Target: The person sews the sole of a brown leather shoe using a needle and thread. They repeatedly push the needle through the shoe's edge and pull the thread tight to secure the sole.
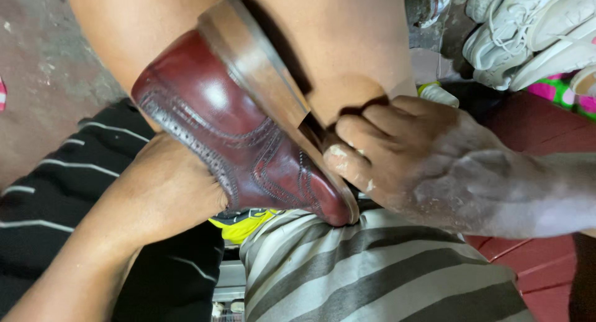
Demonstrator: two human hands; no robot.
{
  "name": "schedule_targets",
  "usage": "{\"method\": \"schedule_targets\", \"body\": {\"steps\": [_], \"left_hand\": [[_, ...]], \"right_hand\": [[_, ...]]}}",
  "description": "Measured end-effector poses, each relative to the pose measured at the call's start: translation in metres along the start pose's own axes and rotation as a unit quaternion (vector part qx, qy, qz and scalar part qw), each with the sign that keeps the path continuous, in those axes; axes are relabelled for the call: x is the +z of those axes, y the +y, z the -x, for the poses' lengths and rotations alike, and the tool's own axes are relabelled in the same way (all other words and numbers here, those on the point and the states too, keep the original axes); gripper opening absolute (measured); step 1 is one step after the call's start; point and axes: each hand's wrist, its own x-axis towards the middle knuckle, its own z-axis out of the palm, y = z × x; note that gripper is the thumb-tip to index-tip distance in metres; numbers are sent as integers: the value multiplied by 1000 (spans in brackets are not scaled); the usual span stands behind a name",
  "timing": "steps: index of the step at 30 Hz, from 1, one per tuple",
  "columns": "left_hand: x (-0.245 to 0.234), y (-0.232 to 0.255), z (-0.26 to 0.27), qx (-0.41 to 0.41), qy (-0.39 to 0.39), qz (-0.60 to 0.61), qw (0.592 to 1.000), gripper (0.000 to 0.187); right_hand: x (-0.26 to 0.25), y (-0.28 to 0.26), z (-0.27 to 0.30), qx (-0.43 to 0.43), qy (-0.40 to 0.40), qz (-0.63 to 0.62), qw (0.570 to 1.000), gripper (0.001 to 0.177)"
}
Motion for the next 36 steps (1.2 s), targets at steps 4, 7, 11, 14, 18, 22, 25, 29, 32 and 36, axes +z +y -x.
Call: {"method": "schedule_targets", "body": {"steps": [4, 7, 11, 14, 18, 22, 25, 29, 32, 36], "left_hand": [[0, 0, -9, 19, -11, -3, 1000, 31], [1, -4, -5, 19, -3, 6, 1000, 30], [0, -5, -6, 45, 6, 16, 999, 30], [-1, -4, -8, 64, 12, 20, 998, 29], [-1, -4, -9, 80, 15, 23, 996, 28], [-3, -15, -2, 98, 16, 23, 995, 28], [-3, -20, -1, 137, 28, 24, 990, 27], [-12, -15, 0, -29, -63, 74, 995, 14], [-34, -4, 6, -68, -90, 53, 992, 10], [-27, 18, 51, 69, 201, -67, 975, 19]], "right_hand": [[10, 19, 7, -56, 18, 19, 998, 26], [17, 35, 8, -87, 15, -16, 996, 26], [20, 41, 9, -91, 35, 17, 995, 34], [21, 37, 7, -93, 81, 55, 991, 32], [23, 39, 10, -65, 90, 68, 992, 35], [19, 50, 12, 0, 63, 164, 984, 60], [11, 52, 18, 20, 122, 148, 981, 50], [6, 54, 28, 45, 120, 138, 982, 46], [8, 57, 34, 47, 152, 132, 978, 47], [19, 59, 42, 64, 171, 104, 978, 55]]}}
